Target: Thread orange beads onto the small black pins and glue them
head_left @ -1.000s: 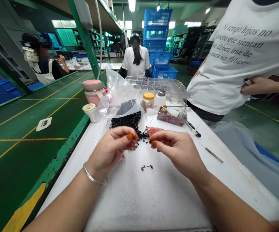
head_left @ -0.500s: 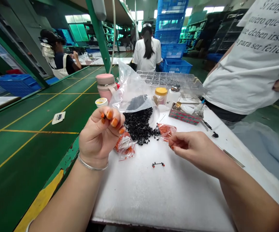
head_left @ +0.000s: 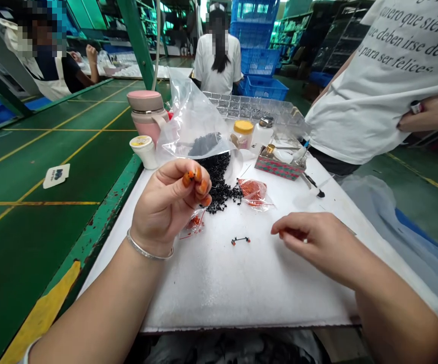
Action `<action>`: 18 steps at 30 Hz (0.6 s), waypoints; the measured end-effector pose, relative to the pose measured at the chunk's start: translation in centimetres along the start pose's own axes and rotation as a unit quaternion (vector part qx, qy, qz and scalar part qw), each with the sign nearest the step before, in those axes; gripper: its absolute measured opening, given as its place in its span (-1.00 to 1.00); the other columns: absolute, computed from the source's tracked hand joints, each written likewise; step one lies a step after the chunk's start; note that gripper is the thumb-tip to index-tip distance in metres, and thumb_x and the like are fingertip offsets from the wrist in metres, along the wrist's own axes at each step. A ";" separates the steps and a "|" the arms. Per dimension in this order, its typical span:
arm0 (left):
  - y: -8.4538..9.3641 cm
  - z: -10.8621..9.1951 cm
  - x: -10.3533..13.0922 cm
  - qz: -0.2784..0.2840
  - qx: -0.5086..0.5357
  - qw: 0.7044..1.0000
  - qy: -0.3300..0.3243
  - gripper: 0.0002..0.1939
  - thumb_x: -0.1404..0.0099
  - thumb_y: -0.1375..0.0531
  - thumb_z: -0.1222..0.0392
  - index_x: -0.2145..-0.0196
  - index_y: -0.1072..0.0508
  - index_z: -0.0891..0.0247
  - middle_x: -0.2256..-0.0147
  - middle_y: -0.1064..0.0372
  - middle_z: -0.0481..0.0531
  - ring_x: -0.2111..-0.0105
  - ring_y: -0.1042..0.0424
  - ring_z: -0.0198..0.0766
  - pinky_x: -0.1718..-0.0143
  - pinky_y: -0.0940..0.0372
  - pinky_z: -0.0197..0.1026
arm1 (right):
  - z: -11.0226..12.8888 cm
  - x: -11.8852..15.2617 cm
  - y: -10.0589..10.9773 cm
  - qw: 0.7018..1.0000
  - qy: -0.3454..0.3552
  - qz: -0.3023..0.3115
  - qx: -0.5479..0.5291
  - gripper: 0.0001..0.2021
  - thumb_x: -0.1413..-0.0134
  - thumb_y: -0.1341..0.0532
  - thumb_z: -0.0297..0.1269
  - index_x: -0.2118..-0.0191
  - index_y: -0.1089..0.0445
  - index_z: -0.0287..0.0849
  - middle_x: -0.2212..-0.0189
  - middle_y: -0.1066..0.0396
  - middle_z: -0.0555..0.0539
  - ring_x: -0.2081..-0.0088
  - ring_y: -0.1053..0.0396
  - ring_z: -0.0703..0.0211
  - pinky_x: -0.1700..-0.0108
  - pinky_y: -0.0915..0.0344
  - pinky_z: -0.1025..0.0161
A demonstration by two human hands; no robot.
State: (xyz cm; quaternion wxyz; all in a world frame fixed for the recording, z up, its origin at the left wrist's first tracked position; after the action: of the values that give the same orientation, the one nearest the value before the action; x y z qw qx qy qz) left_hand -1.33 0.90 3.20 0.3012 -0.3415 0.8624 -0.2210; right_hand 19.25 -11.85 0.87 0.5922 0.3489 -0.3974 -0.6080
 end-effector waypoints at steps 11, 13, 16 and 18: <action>-0.2 1.3 -0.2 0.002 -0.031 0.999 0.019 -0.93 -0.22 -0.24 0.35 0.41 -0.53 0.27 0.50 -0.36 -0.10 0.48 -0.38 -0.44 0.48 -0.35 -0.42 | 0.6 1.0 -3.8 0.997 0.056 -0.028 -0.036 -0.75 -0.15 -0.09 -0.40 0.17 -0.49 -0.05 0.31 -0.51 0.02 0.36 -0.43 0.31 0.39 -0.28 0.37; -0.2 1.2 -0.3 -0.008 -0.037 0.999 0.025 -0.82 -0.27 -0.15 0.40 0.41 -0.53 0.28 0.50 -0.36 -0.11 0.48 -0.39 -0.45 0.48 -0.35 -0.42 | 0.8 1.0 -3.8 0.997 0.065 -0.040 -0.030 -0.75 -0.15 -0.10 -0.41 0.14 -0.48 -0.05 0.31 -0.51 0.00 0.36 -0.44 0.30 0.40 -0.30 0.35; -0.2 0.9 -0.3 -0.003 -0.022 1.000 0.021 -0.75 -0.30 -0.07 0.46 0.39 -0.53 0.34 0.48 -0.38 -0.10 0.46 -0.41 -0.46 0.46 -0.35 -0.43 | 1.3 0.8 -3.9 0.995 0.080 -0.047 -0.024 -0.74 -0.14 -0.11 -0.44 0.12 -0.48 -0.07 0.31 -0.52 -0.01 0.36 -0.44 0.29 0.36 -0.33 0.34; -0.1 0.7 -0.4 -0.001 -0.001 1.000 0.009 -0.73 -0.30 -0.07 0.49 0.38 -0.54 0.35 0.43 -0.41 -0.10 0.43 -0.43 -0.46 0.45 -0.35 -0.42 | 1.5 0.7 -3.9 0.995 0.087 -0.051 -0.028 -0.74 -0.13 -0.12 -0.45 0.14 -0.49 -0.09 0.32 -0.52 -0.03 0.34 -0.45 0.28 0.34 -0.34 0.33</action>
State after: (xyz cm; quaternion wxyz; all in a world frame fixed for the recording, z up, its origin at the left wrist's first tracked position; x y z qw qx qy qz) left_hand -0.58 0.98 2.84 0.2924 -0.3408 0.8651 -0.2236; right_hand 16.15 -12.53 -1.96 0.6019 0.4039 -0.3090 -0.6157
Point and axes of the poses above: each hand's wrist, its own x-axis away from the middle knuckle, its own y-axis out of the back of the hand, z = x × y, the point moved 5 cm from there along -x, towards the middle knuckle
